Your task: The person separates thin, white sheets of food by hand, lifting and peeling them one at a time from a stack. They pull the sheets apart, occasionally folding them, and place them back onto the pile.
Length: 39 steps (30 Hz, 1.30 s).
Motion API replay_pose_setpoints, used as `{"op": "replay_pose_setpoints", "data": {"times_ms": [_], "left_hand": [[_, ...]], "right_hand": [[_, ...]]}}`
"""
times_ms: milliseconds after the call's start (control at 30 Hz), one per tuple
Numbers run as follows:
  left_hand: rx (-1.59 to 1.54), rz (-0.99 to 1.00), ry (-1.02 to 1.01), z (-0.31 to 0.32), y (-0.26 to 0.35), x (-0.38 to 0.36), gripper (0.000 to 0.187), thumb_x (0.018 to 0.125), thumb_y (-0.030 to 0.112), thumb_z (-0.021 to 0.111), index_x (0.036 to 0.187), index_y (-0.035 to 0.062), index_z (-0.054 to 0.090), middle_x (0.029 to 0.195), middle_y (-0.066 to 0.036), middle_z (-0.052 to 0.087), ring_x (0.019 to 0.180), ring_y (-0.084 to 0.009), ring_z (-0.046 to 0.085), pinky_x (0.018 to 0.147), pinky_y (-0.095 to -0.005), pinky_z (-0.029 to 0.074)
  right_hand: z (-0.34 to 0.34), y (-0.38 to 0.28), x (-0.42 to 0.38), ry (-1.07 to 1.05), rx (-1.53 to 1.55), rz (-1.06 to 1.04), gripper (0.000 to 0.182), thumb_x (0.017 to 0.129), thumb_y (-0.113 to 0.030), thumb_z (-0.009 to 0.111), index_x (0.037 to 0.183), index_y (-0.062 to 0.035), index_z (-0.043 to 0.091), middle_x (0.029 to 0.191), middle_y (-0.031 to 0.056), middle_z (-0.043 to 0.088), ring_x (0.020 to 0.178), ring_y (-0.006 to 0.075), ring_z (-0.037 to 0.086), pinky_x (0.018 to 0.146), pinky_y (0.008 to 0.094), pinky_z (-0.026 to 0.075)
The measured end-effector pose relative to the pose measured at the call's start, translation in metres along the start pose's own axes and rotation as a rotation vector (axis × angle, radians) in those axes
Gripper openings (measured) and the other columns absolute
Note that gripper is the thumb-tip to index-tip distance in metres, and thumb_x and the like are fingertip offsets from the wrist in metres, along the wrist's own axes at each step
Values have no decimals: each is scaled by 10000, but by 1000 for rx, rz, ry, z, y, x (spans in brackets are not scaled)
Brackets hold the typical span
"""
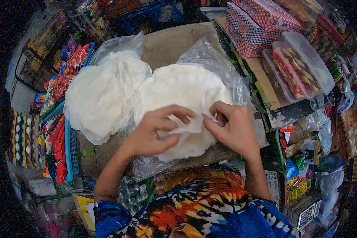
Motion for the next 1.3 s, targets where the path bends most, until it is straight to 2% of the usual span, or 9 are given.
{"op": "replay_pose_setpoints", "data": {"times_ms": [133,300,400,500,600,733,967,1133,1300], "left_hand": [[4,30,-30,9,4,-2,55,704,6,614,732,-42,616,1158,-139,596,934,-217,621,763,-321,506],[138,-113,0,-7,4,-4,92,758,50,654,720,-29,626,997,-119,650,809,-197,635,700,-291,498],[120,-71,42,-9,7,-2,169,755,117,706,781,-21,612,879,-107,643,742,-191,623,672,-284,489],[169,-84,69,-4,8,-1,238,759,170,726,811,-18,591,822,-102,618,720,-199,609,650,-292,481],[285,-94,34,-4,4,-2,244,784,187,711,811,-17,581,779,-109,589,701,-233,593,622,-309,467],[339,-12,-9,-3,6,-2,155,832,129,645,817,-18,600,755,-132,567,691,-294,574,601,-342,449],[330,60,58,-9,2,-3,98,831,75,622,815,-20,613,751,-134,582,686,-286,582,594,-341,452],[392,-44,272,-32,1,-3,71,829,26,615,808,-41,626,715,-126,605,619,-224,584,567,-302,448],[438,-82,380,-54,-3,-5,90,835,30,612,815,-54,638,715,-106,619,609,-152,563,573,-265,436]], "right_hand": [[-6,-5,-1,101,41,-80,186,753,-104,659,692,41,560,555,126,491,460,174,460,462,310,364],[-11,-16,-4,132,15,-211,209,763,-64,638,665,45,488,559,125,442,466,181,429,457,322,322],[-13,-25,-4,118,2,-222,250,765,-64,637,636,34,446,543,114,416,462,193,419,462,321,323],[1,-34,-5,37,-2,-232,228,737,-75,664,651,11,472,575,117,450,494,244,479,477,353,362],[23,-48,-9,-119,-85,-468,180,685,-106,691,736,-35,534,695,112,546,654,319,583,532,415,441],[29,-47,-8,-143,-96,-452,159,698,-101,680,725,-37,537,679,106,546,639,313,585,525,403,444],[18,-42,-4,-36,-72,-418,151,745,-52,678,687,-18,543,615,120,527,548,307,554,486,375,418],[-10,-33,4,166,-50,-295,150,761,-37,692,669,14,585,573,135,531,478,239,529,465,317,388],[-23,-12,10,260,-37,-265,175,777,-46,682,673,34,565,563,131,504,473,232,498,476,314,375]]}}
Point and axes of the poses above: each hand's wrist, its own x-axis towards the middle knuckle, its own z-axis out of the palm, y = z × x, the point moved 6 cm from there along x, towards the middle knuckle
